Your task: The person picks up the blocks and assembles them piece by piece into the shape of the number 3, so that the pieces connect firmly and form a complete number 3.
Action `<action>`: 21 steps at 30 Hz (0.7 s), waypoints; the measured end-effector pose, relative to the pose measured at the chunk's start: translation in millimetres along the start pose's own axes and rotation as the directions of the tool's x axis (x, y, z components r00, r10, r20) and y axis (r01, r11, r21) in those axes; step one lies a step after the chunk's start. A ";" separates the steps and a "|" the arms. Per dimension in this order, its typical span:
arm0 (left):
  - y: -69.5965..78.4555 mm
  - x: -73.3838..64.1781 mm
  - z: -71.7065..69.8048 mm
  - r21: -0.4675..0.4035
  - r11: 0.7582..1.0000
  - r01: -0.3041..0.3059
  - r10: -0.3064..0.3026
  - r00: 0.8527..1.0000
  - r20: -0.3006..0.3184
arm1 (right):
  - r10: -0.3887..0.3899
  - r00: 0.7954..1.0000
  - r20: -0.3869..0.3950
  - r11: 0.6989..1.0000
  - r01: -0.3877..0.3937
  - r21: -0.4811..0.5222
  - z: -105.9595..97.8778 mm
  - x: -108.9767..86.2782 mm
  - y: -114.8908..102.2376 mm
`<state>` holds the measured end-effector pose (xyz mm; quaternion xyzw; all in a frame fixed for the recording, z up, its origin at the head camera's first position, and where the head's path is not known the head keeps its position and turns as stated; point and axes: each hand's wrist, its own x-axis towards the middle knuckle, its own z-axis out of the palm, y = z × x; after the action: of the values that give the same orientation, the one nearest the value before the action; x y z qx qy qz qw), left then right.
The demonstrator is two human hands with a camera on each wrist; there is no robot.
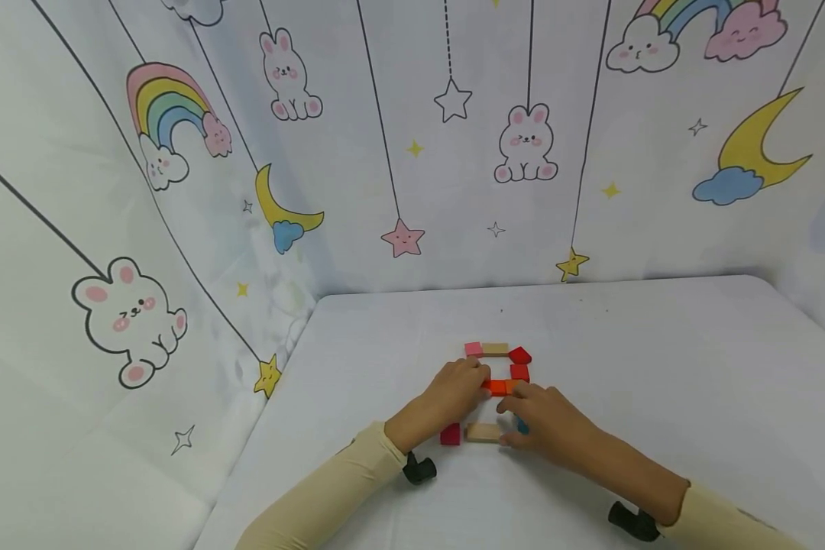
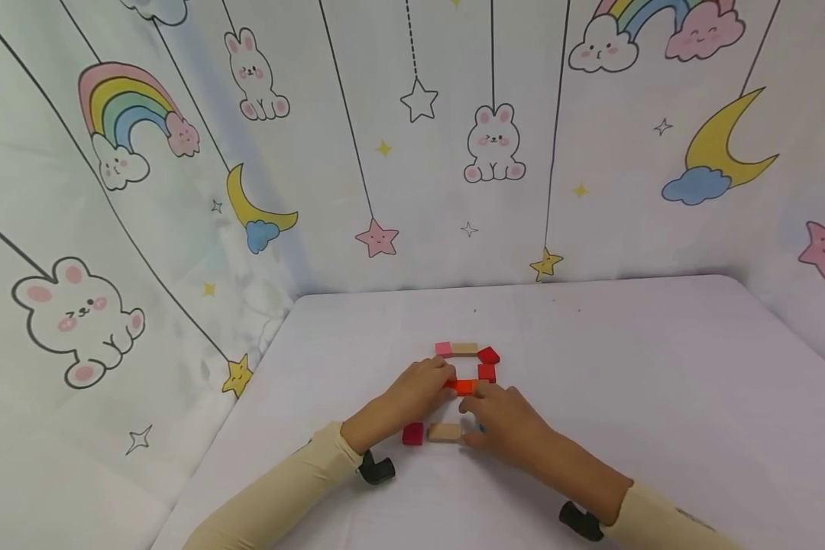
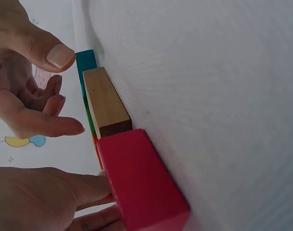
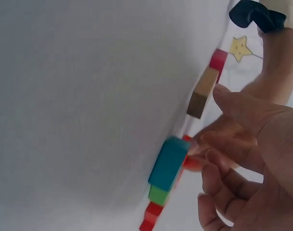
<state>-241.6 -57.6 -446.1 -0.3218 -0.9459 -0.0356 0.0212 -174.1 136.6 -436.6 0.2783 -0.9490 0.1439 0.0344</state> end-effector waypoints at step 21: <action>0.6 1.7 0.3 0.012 1.000 0.013 -0.013 1.000 0.009 | -0.025 1.000 0.006 0.997 0.025 -0.066 9.3 2.1 -5.1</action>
<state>-242.6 -56.0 -446.3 -0.3158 -0.9482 -0.0289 0.0187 -173.0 128.7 -443.9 0.2892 -0.9498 0.1113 0.0431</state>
